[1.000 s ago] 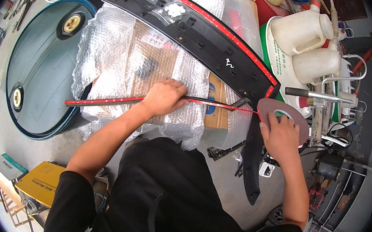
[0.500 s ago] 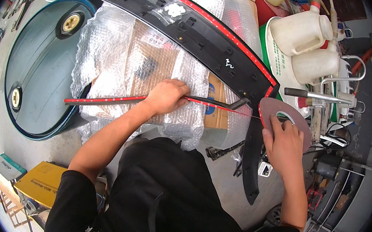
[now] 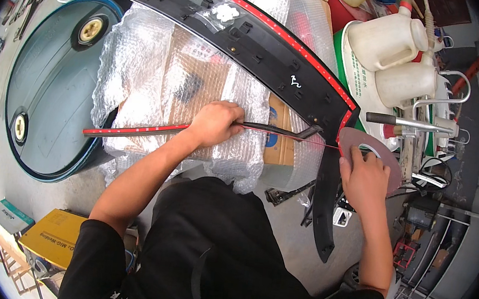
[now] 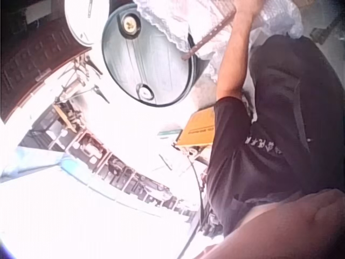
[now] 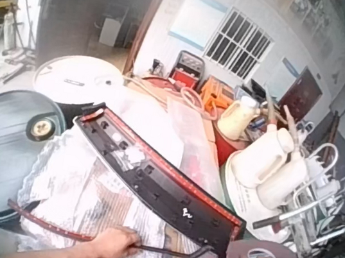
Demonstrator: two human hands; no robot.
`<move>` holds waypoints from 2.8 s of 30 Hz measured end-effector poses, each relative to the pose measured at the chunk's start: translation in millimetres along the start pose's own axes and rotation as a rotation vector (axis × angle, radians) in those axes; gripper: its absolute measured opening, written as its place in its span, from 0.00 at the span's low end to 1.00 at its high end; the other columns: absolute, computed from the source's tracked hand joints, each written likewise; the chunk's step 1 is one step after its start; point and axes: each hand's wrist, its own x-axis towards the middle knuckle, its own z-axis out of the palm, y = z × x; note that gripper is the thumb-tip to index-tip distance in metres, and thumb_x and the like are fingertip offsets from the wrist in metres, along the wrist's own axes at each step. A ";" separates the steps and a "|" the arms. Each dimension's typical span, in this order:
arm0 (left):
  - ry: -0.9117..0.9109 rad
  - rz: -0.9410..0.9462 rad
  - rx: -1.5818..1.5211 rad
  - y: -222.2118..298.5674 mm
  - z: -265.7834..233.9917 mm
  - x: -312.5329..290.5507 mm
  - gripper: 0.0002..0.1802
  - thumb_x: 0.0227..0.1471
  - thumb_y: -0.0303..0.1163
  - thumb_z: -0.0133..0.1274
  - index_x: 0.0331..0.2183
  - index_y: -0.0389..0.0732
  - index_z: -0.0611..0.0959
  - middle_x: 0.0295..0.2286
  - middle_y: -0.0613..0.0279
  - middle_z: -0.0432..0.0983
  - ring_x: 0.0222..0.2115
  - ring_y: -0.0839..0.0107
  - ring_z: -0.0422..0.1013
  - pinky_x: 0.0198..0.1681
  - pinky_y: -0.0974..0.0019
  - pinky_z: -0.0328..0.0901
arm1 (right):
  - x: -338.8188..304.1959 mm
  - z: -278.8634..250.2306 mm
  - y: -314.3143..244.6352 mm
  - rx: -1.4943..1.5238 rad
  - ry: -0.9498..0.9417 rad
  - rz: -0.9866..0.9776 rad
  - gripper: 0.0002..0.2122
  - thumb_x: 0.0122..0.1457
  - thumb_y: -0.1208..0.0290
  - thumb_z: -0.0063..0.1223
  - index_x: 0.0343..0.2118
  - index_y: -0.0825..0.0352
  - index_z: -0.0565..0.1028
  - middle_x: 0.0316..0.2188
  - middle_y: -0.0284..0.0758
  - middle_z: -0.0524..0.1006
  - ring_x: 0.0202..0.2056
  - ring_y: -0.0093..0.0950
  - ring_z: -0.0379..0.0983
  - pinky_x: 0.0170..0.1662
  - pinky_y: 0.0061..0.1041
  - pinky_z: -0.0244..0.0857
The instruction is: The person applies red tape along the edge of a black car trim piece. They retrieve a roll of red tape from a tool cart, unroll it, and press it onto the trim piece's edge, smoothing it as they go.
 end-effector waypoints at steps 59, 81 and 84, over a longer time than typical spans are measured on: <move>-0.159 -0.230 0.049 6.1 8.9 25.4 0.08 0.47 0.34 0.56 0.32 0.46 0.86 0.34 0.55 0.81 0.36 0.52 0.77 0.41 0.51 0.71 | -0.7 16.5 -8.7 -0.058 -0.040 0.008 0.16 0.59 0.54 0.52 0.38 0.64 0.78 0.33 0.44 0.77 0.37 0.43 0.75 0.42 0.45 0.60; -0.144 -0.151 0.149 8.1 14.5 31.2 0.09 0.50 0.41 0.57 0.30 0.48 0.86 0.32 0.61 0.80 0.37 0.59 0.77 0.45 0.51 0.67 | -0.8 17.8 -11.7 -0.023 -0.071 -0.006 0.16 0.58 0.55 0.52 0.37 0.64 0.78 0.32 0.44 0.77 0.37 0.43 0.75 0.43 0.45 0.59; -0.130 -0.148 0.166 13.0 13.2 31.9 0.09 0.49 0.40 0.59 0.31 0.46 0.85 0.30 0.59 0.80 0.35 0.56 0.76 0.41 0.51 0.67 | 0.1 20.4 -11.0 -0.031 -0.067 -0.005 0.16 0.59 0.55 0.52 0.37 0.64 0.78 0.32 0.44 0.77 0.37 0.43 0.75 0.43 0.44 0.59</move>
